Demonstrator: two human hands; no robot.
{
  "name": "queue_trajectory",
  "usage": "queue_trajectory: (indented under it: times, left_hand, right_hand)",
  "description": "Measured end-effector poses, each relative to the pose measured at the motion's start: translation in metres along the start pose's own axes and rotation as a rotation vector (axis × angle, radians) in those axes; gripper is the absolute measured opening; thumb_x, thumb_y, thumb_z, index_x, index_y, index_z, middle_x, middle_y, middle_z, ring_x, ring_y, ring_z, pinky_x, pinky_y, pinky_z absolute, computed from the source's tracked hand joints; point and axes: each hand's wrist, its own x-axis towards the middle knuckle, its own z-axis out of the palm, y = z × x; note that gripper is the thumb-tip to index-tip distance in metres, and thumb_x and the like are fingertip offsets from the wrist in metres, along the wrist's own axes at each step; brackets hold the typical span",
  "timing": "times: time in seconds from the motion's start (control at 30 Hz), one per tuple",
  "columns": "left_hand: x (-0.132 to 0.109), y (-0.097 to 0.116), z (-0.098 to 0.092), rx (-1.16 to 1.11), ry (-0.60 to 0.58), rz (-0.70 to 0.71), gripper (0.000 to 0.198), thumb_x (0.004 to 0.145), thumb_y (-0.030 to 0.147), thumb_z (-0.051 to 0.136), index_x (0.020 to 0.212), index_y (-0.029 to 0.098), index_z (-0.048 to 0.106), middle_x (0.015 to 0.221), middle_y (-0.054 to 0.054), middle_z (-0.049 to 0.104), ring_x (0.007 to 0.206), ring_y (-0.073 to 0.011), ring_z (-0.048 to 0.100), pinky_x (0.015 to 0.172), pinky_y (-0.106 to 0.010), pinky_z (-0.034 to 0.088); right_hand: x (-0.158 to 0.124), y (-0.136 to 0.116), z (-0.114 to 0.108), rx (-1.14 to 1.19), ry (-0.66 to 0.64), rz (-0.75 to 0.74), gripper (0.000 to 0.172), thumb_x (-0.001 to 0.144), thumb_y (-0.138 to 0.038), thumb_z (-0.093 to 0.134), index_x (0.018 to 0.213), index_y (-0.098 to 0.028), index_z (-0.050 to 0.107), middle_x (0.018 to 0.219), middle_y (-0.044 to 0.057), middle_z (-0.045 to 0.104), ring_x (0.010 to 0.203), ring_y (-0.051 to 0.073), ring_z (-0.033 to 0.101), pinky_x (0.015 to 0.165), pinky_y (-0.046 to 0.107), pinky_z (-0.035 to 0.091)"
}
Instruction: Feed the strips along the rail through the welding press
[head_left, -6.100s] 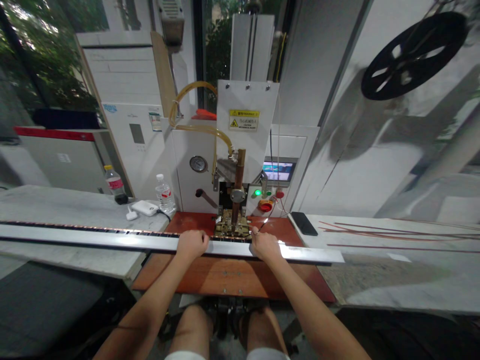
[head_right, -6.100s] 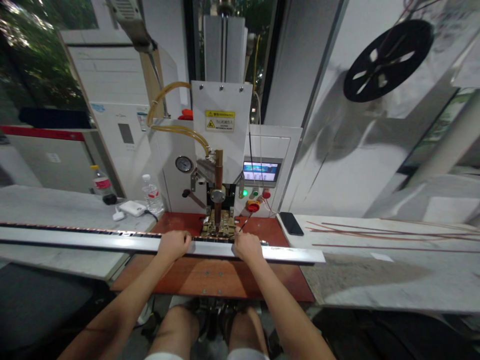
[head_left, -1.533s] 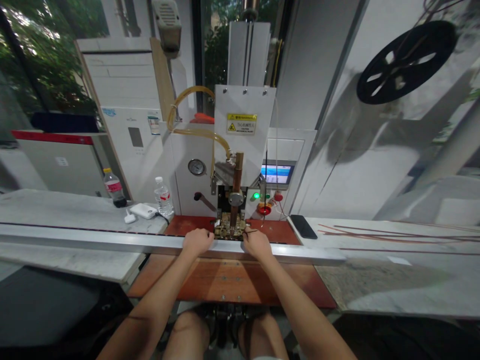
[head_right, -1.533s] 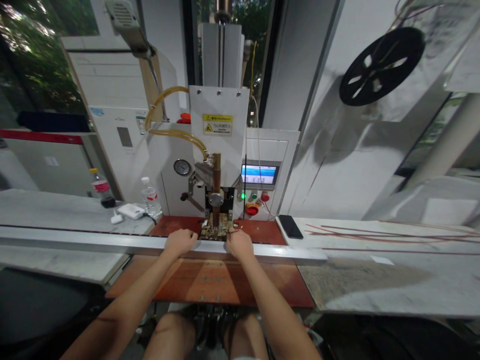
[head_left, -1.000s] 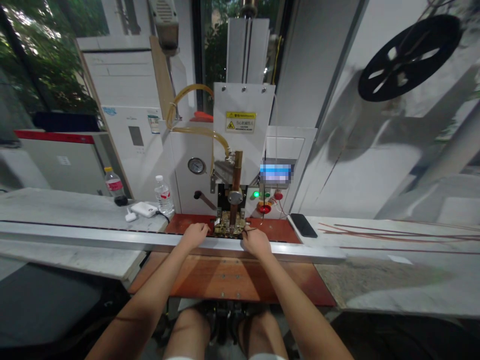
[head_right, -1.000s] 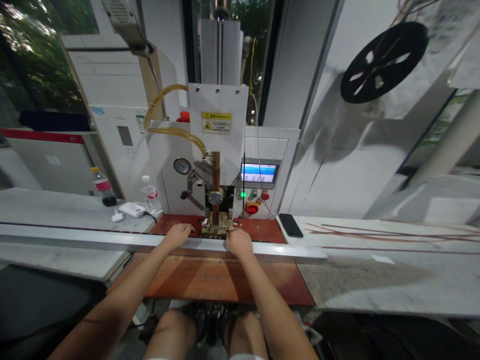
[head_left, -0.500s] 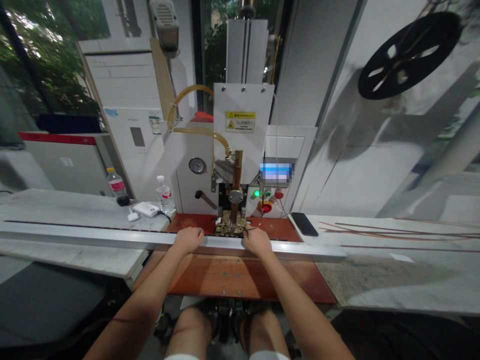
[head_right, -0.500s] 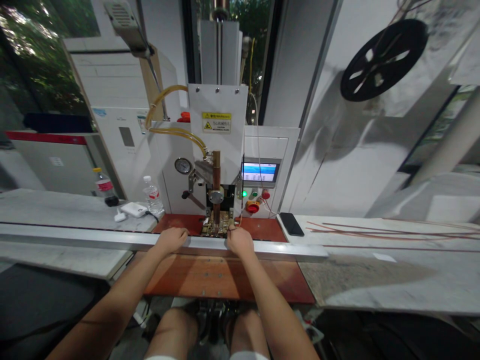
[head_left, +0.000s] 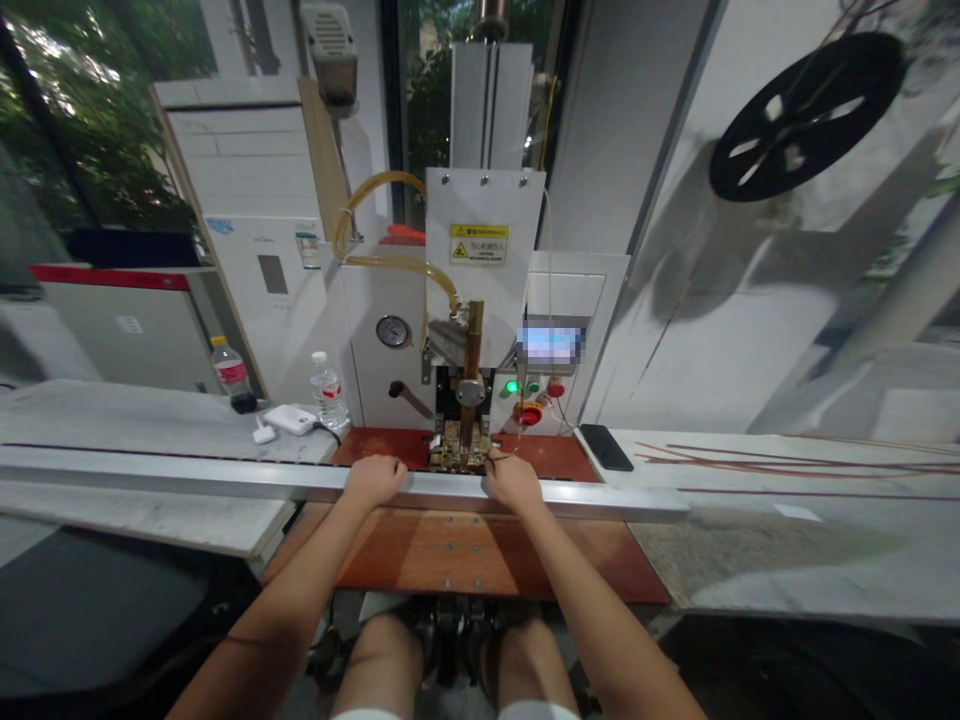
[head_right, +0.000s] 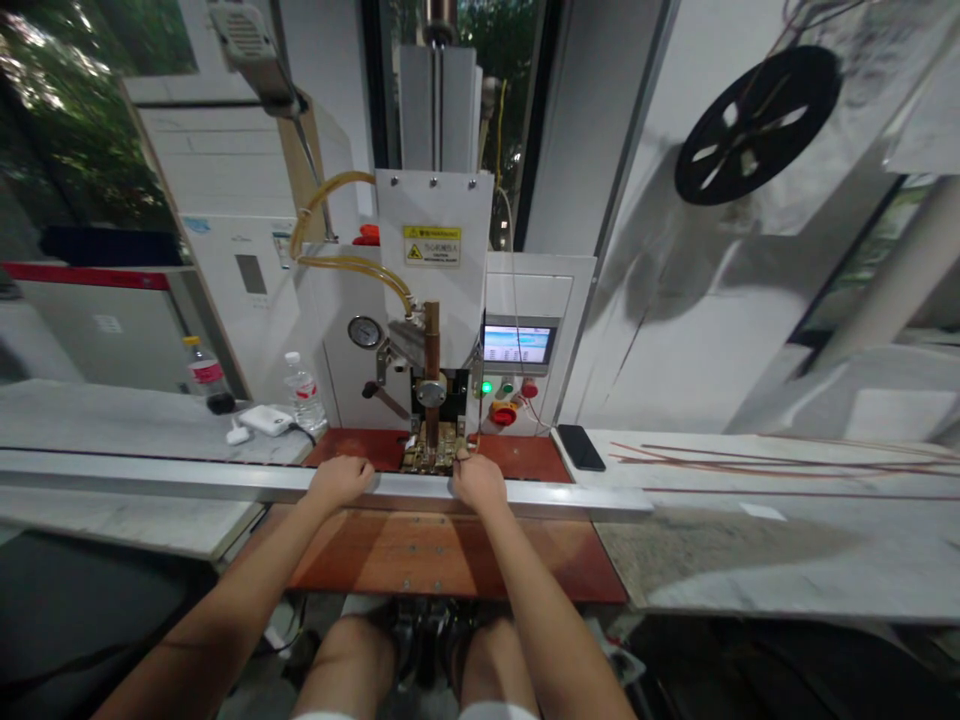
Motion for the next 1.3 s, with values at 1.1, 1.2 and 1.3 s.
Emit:
queue_trajectory:
  times: [1.1,1.2,1.3]
  left_hand:
    - [-0.0002,0.0009,-0.0006,-0.018,-0.006,-0.037,0.050,0.084,0.040,0.028,0.087,0.017,0.072,0.089,-0.015,0.070,0.085,-0.0252,0.065,0.077,-0.035,0.046]
    - [0.0003,-0.0004,0.0007,-0.006,-0.003,-0.025,0.051,0.084,0.041,0.028,0.087,0.016,0.072,0.091,-0.016,0.070,0.086,-0.0250,0.064,0.078,-0.034,0.046]
    - [0.0010,-0.0010,0.0017,0.009,0.018,-0.013,0.052,0.084,0.041,0.027,0.086,0.016,0.072,0.089,-0.015,0.070,0.085,-0.0259,0.065,0.075,-0.034,0.046]
  right_hand:
    - [-0.0033,-0.0025,-0.0048,-0.003,-0.009,0.031,0.035,0.093,-0.032,0.027,0.102,-0.017,0.057,0.100,0.012,0.066,0.094,0.021,0.061,0.080,0.028,0.040]
    - [-0.0033,-0.0023,-0.0048,-0.008,-0.010,0.038,0.036,0.093,-0.032,0.026,0.104,-0.016,0.057,0.101,0.012,0.066,0.096,0.021,0.061,0.081,0.028,0.040]
    - [-0.0029,-0.0014,-0.0034,-0.010,-0.011,0.033,0.037,0.093,-0.033,0.025,0.105,-0.017,0.057,0.101,0.013,0.066,0.095,0.021,0.061,0.081,0.030,0.040]
